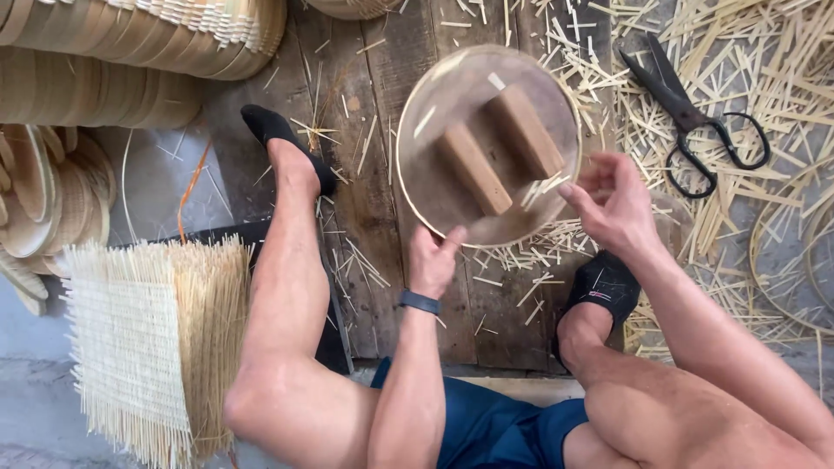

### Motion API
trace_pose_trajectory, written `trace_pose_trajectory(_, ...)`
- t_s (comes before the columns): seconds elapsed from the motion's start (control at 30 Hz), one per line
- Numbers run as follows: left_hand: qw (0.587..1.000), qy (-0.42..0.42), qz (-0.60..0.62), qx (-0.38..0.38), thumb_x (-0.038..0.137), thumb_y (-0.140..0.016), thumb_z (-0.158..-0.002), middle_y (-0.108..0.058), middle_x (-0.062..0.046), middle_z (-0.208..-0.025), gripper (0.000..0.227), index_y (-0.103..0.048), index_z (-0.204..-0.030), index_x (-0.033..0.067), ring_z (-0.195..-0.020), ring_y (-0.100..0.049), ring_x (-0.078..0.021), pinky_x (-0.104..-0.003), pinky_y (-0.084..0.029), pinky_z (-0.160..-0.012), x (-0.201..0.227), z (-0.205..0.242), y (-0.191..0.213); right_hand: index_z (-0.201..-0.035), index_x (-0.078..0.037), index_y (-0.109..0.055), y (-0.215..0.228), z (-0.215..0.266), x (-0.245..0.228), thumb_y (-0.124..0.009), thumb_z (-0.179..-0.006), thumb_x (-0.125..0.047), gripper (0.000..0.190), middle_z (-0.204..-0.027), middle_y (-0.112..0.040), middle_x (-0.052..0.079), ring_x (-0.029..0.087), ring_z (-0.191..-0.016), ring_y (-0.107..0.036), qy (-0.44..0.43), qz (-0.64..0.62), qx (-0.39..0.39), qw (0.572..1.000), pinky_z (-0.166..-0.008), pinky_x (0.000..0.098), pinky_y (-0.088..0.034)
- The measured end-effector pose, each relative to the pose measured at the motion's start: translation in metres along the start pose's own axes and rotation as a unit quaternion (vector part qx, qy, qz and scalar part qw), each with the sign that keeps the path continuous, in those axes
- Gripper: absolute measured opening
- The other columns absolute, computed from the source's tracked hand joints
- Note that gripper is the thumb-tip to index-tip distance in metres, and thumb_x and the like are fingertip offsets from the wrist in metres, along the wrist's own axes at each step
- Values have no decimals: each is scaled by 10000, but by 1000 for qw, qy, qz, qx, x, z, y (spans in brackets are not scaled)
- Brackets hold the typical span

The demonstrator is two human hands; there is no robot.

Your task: Trimming excess bamboo strips from a woven tray and assembling it into a circular frame.

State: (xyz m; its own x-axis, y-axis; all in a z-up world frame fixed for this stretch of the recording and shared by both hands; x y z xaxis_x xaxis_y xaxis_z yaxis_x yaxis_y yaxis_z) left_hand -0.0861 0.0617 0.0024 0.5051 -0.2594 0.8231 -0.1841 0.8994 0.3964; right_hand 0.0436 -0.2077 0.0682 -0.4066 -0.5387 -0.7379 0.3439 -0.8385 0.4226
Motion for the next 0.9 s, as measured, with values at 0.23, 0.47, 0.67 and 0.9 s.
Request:
trace_pose_trajectory(0.23,971,-208,-54,-101,214,-767,-817,-487,-264,-1501,843,-356,-1528,24,-1254,-620,-352,-433,-612,-940,194,-14,32,-1469,76,-314,-10,-10,-58,-878,-869,-300,905,-1280,-596,246,305,-1203,-619,157,-175,-78,969,-991,430,-528)
trace_pose_trajectory(0.47,906,-382,-175,45,691,-377,-1070,-570,-205,-1487,789,-278,-1619,132,-1215,-673,-283,-350,-624,-890,207,-44,-14,-1369,19,-485,-4,-7,-66,-828,-873,-346,704,-1217,-680,165,242,-1096,-720,107,-291,5,951,-890,356,-637)
trace_pose_trajectory(0.67,913,-374,-162,24,681,-344,-1089,-780,-127,-1177,645,-601,-1439,203,-852,-816,-205,-321,-660,-700,216,-57,-11,-1379,46,-495,-2,-14,-57,-838,-912,-285,667,-1243,-686,193,257,-1124,-721,164,-358,-35,918,-951,387,-622)
trace_pose_trajectory(0.9,958,-205,-201,-20,757,-216,-929,-736,-82,-707,884,-541,-1492,158,-557,-716,-185,-348,-534,-439,211,-82,5,-1374,58,-550,28,-12,50,-796,-944,-74,512,-1307,-636,164,231,-1167,-685,94,-531,-135,831,-1021,389,-595)
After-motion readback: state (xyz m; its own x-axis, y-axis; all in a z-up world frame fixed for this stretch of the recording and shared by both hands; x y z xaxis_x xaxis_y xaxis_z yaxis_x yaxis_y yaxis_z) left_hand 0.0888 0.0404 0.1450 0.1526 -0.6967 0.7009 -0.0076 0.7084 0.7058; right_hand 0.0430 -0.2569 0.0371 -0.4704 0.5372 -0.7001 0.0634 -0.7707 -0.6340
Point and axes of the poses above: each hand's wrist, its own z-axis away from the middle knuckle, its own y-axis out of the back of the hand, x = y × z, the point moved 2 cm from there along -z, towards the middle knuckle
